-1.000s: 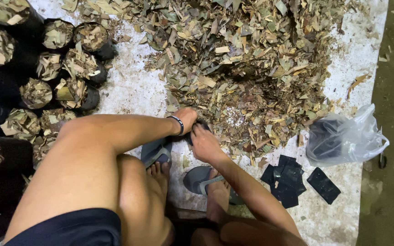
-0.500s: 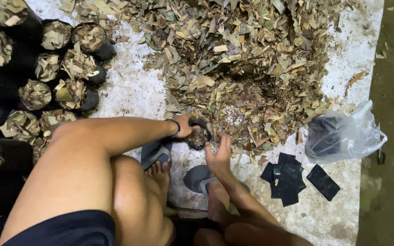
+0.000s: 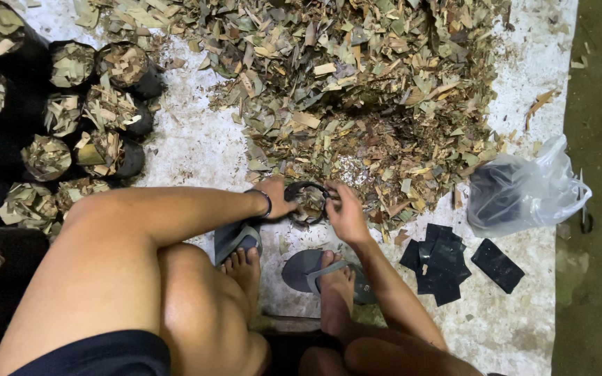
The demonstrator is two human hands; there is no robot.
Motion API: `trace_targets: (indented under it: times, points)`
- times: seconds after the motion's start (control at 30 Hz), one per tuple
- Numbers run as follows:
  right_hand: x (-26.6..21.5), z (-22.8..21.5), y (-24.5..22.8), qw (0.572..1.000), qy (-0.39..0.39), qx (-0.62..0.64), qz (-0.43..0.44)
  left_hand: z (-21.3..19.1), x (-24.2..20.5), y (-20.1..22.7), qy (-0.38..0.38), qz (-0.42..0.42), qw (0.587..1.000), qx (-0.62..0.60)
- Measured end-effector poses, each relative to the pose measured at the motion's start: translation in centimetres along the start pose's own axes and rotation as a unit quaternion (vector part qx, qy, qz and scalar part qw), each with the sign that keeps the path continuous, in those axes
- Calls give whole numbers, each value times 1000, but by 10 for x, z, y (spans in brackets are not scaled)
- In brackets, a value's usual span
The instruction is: The person sits on the floor and fills small black pots with wood chips by hand. They scoop the chips from a large pile and pack them into the pots, then place the filled pots in a group nearby.
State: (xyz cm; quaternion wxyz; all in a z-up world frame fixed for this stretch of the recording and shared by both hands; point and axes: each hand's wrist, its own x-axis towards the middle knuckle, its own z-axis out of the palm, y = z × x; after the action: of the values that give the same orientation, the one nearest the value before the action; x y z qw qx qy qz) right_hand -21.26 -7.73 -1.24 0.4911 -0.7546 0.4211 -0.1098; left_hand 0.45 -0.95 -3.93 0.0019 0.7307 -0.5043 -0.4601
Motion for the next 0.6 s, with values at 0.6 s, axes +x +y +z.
trace_targets:
  times: [0.6]
  points:
    - [-37,39,-45,941,-18,-337,-39,6,62,66,-1,260,940,222]
